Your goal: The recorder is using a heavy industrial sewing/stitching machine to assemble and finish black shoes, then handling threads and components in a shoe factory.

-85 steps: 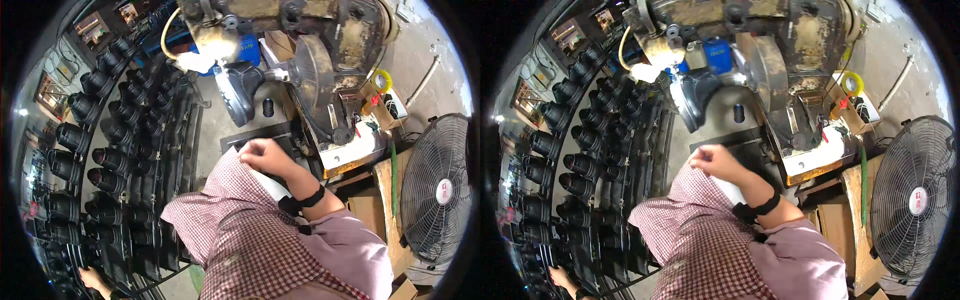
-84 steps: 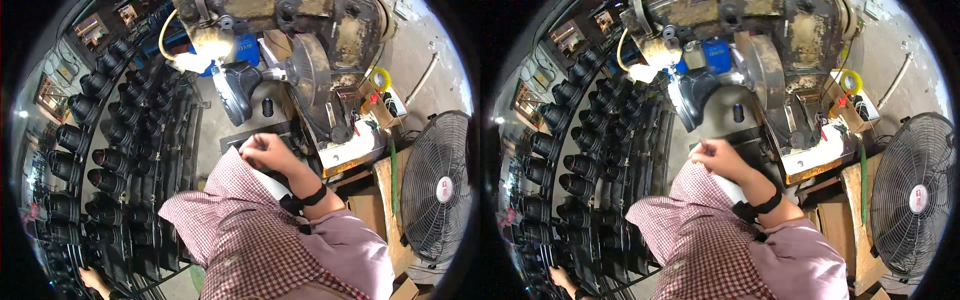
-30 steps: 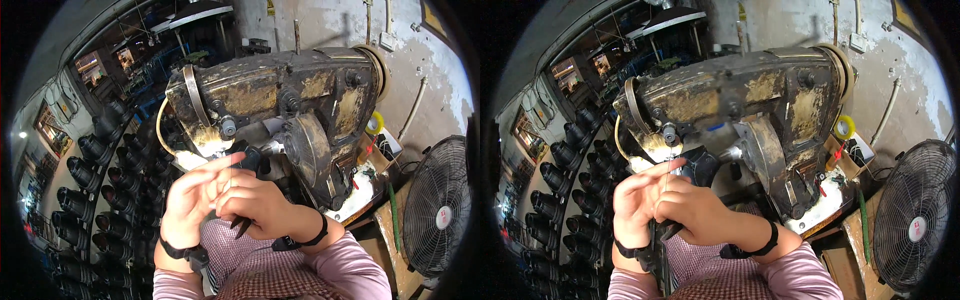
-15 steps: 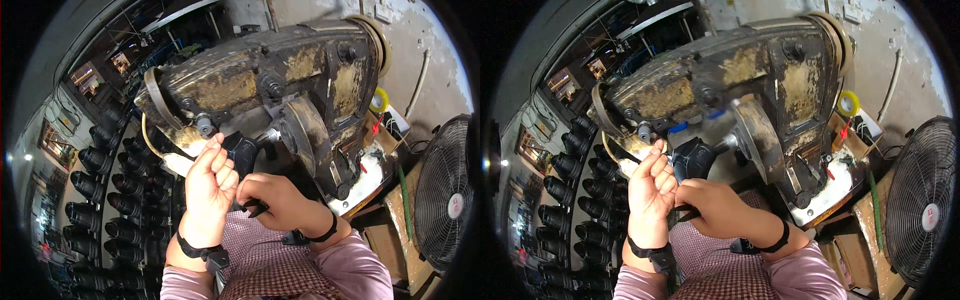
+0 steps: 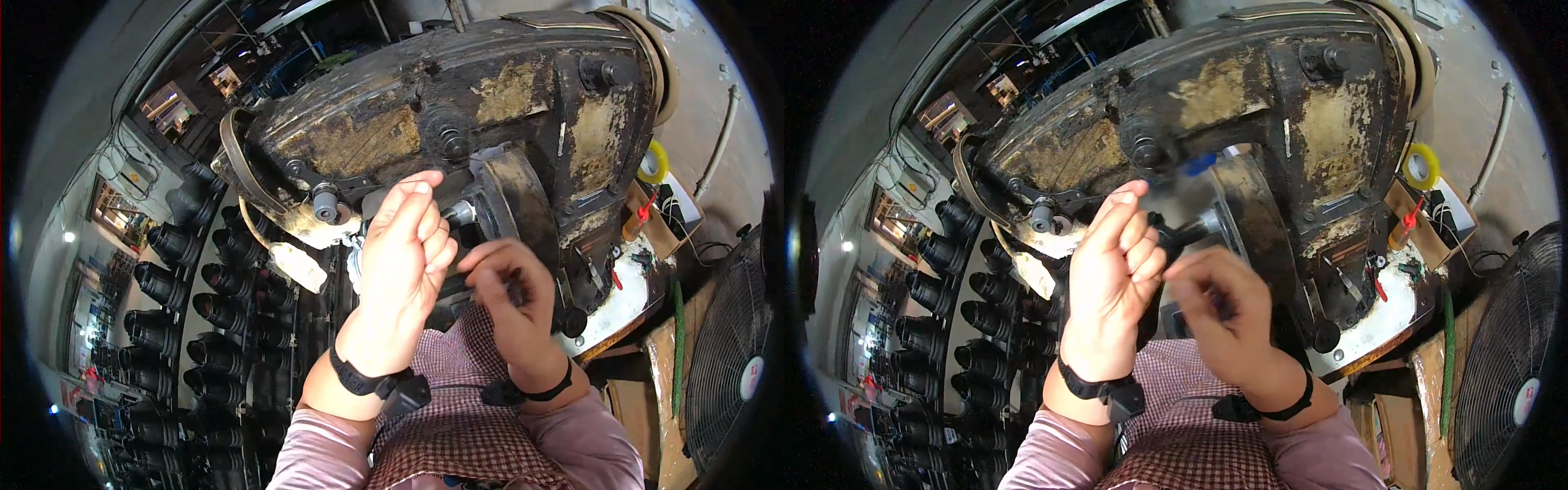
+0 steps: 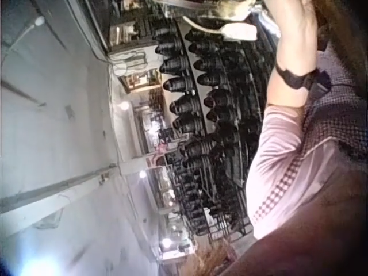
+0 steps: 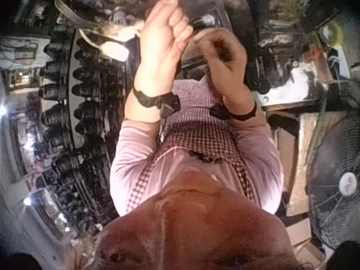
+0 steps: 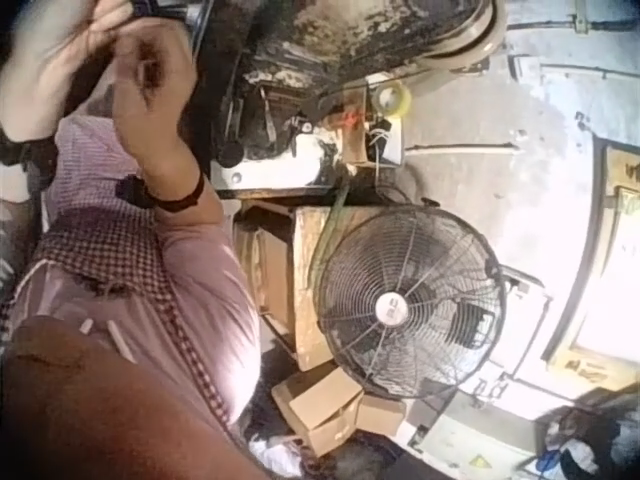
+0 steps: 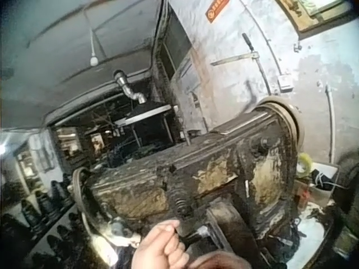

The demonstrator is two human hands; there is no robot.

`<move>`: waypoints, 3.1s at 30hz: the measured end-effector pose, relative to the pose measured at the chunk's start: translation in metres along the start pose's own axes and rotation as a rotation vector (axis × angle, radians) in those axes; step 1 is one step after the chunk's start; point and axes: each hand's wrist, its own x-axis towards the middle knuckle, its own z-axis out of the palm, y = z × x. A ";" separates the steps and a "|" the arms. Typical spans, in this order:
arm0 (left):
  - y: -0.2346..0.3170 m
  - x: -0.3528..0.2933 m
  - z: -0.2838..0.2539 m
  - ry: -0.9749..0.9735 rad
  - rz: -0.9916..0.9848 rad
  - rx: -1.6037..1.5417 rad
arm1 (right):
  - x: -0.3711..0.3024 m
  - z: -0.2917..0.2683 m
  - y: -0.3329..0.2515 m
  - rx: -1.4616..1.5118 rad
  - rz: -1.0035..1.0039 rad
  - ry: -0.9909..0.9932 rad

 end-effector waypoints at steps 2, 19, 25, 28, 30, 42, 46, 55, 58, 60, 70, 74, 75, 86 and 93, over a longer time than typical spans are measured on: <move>-0.005 0.004 -0.009 -0.001 0.022 0.027 | 0.000 -0.003 0.002 -0.091 -0.066 0.023; -0.013 -0.058 -0.050 0.135 -0.103 -0.052 | 0.075 0.067 0.019 0.099 0.262 -0.285; -0.012 -0.064 -0.052 0.113 -0.128 -0.042 | 0.064 0.073 0.027 0.076 0.097 -0.102; -0.005 -0.072 -0.051 0.042 -0.150 -0.036 | 0.056 0.071 0.022 0.254 -0.032 -0.086; -0.002 -0.076 -0.051 -0.005 -0.010 0.025 | 0.050 0.060 0.001 0.285 0.055 -0.211; 0.041 -0.050 -0.054 -0.057 0.076 -0.086 | 0.022 0.043 -0.005 -0.296 -0.184 -0.499; 0.033 -0.038 -0.052 0.090 0.078 -0.099 | 0.024 0.039 -0.009 -0.373 -0.162 -0.506; 0.025 -0.029 -0.035 0.065 0.109 -0.056 | 0.024 0.024 -0.010 -0.268 -0.099 -0.474; 0.019 -0.020 -0.030 0.115 0.115 0.005 | 0.023 0.020 -0.002 -0.202 -0.108 -0.383; 0.019 -0.013 -0.029 0.042 0.070 -0.057 | 0.025 0.016 -0.002 -0.183 -0.057 -0.373; -0.002 -0.028 -0.054 0.080 0.018 -0.465 | 0.017 0.012 0.012 -0.196 0.005 -0.441; 0.008 -0.056 -0.065 0.012 0.221 -0.525 | 0.019 0.022 0.007 -0.088 0.065 -0.597; 0.017 -0.059 -0.066 -0.012 0.196 -0.574 | 0.023 0.024 0.005 -0.079 0.065 -0.655; 0.068 -0.059 -0.036 -0.272 0.405 -0.157 | 0.031 0.053 -0.015 0.207 0.130 -0.589; 0.049 -0.065 -0.004 -0.490 0.244 1.026 | 0.069 0.048 -0.032 0.516 0.473 -0.434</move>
